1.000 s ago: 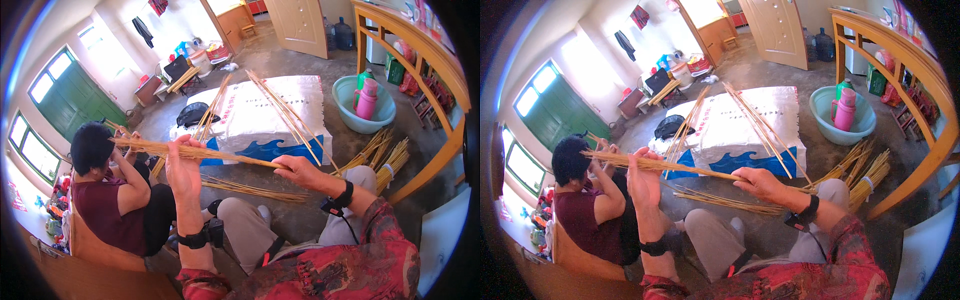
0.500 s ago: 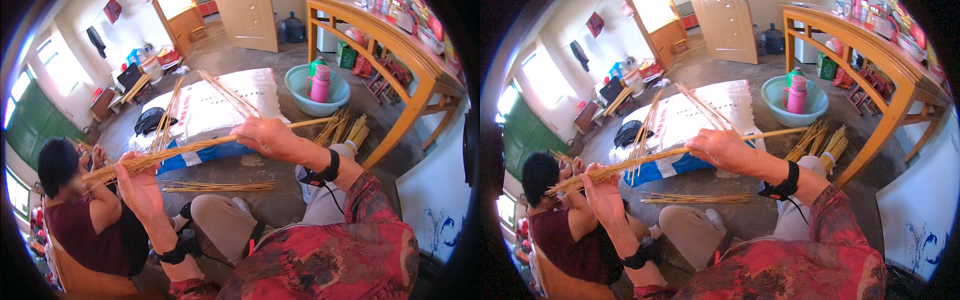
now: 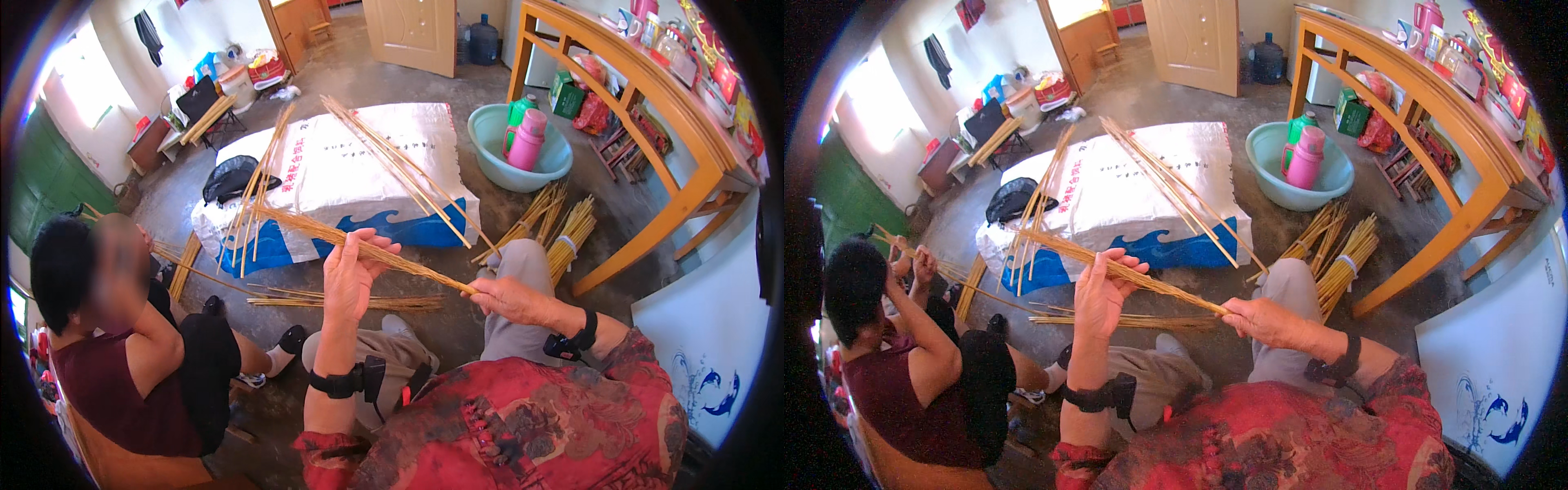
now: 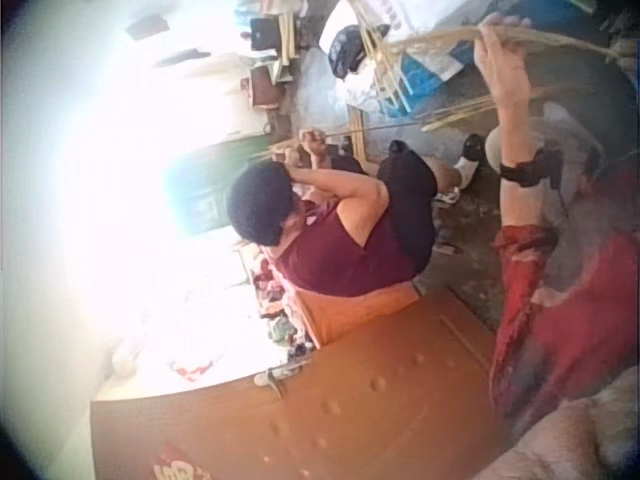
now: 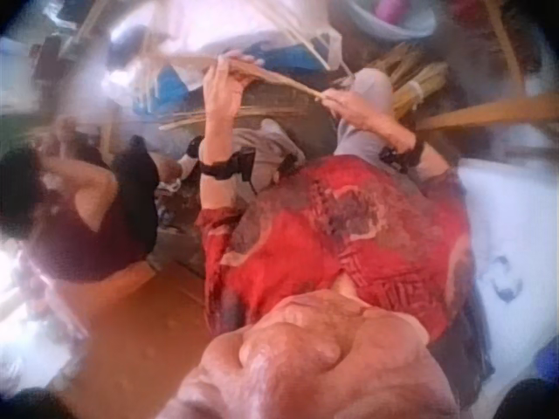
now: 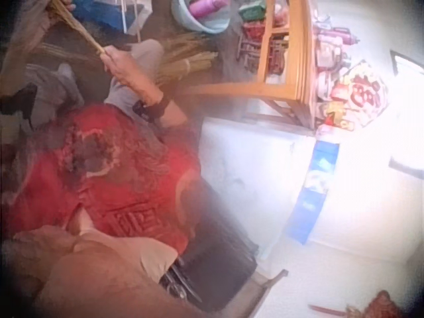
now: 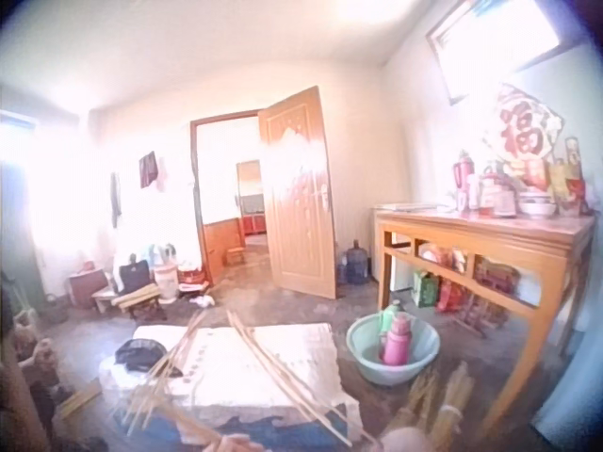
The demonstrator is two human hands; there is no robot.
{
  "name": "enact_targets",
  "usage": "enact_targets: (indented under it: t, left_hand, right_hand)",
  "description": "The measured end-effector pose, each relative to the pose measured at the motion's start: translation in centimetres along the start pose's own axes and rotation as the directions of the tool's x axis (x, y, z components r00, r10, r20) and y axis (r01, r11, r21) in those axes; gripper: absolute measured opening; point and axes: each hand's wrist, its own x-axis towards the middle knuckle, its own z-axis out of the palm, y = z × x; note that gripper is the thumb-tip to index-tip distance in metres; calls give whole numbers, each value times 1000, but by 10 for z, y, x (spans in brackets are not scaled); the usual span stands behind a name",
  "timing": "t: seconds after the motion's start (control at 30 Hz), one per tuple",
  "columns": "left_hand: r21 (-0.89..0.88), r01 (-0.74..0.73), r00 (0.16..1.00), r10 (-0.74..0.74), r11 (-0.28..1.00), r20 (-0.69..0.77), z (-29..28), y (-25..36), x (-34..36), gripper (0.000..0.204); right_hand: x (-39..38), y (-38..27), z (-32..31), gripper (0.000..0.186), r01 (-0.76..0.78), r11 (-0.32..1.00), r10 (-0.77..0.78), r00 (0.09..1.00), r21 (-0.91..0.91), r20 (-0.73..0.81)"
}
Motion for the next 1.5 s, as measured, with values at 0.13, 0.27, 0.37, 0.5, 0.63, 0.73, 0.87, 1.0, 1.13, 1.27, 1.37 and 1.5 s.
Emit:
enact_targets:
  t: [0.13, 0.27, 0.37, 0.5, 0.63, 0.73, 0.87, 1.0, 1.13, 1.27, 1.37, 1.5]
  left_hand:
    - [76, 88, 996, -86, 993, -29, -19, -21, 9, 31]
    - [-3, 218, 975, -218, 976, 39, -27, -43, 7, 31]
    - [84, 313, 945, -319, 946, 70, -37, -50, 4, 31]
    - [146, 337, 937, -346, 930, 39, -44, -53, 2, 28]
    - [109, 312, 950, -313, 944, -14, -50, -52, 4, 25]
    - [75, 268, 962, -263, 961, -66, -51, -52, 9, 20]
    - [85, 178, 982, -171, 980, -83, -52, -53, 11, 18]
    - [109, 167, 980, -153, 980, -129, -45, -53, 9, 18]
    - [71, 124, 982, -112, 990, -154, -41, -49, 4, 20]
    - [105, 101, 980, -80, 989, -182, -40, -50, 4, 23]
    - [115, 96, 982, -75, 989, -173, -34, -50, 2, 25]
    - [89, 55, 987, -41, 994, -154, -36, -52, 0, 27]
  right_hand:
    - [17, -4, 9, 27, -34, 996, 38, 998, 84, -44]
    - [53, -14, 14, 30, -103, 927, 93, 995, 361, 46]
    - [75, -19, 21, 28, -80, 945, 66, 996, 316, 56]
    - [91, 13, 35, 26, 95, 957, -97, 995, 273, -7]
    - [91, 14, 36, 24, -192, 792, 96, 977, 580, 192]
    - [89, 17, 36, 22, -264, 675, 122, 961, 689, 248]
    - [86, 22, 36, 21, -239, 655, 72, 964, 717, 256]
    - [84, 27, 37, 21, -138, 792, 69, 988, 595, 138]
    - [80, 27, 37, 22, -158, 785, 96, 986, 599, 134]
    - [76, 27, 37, 24, -157, 726, 80, 986, 670, 144]
    - [77, 23, 39, 26, -102, 741, 25, 992, 663, 124]
    - [77, 16, 29, 28, -201, 695, 41, 970, 690, 241]
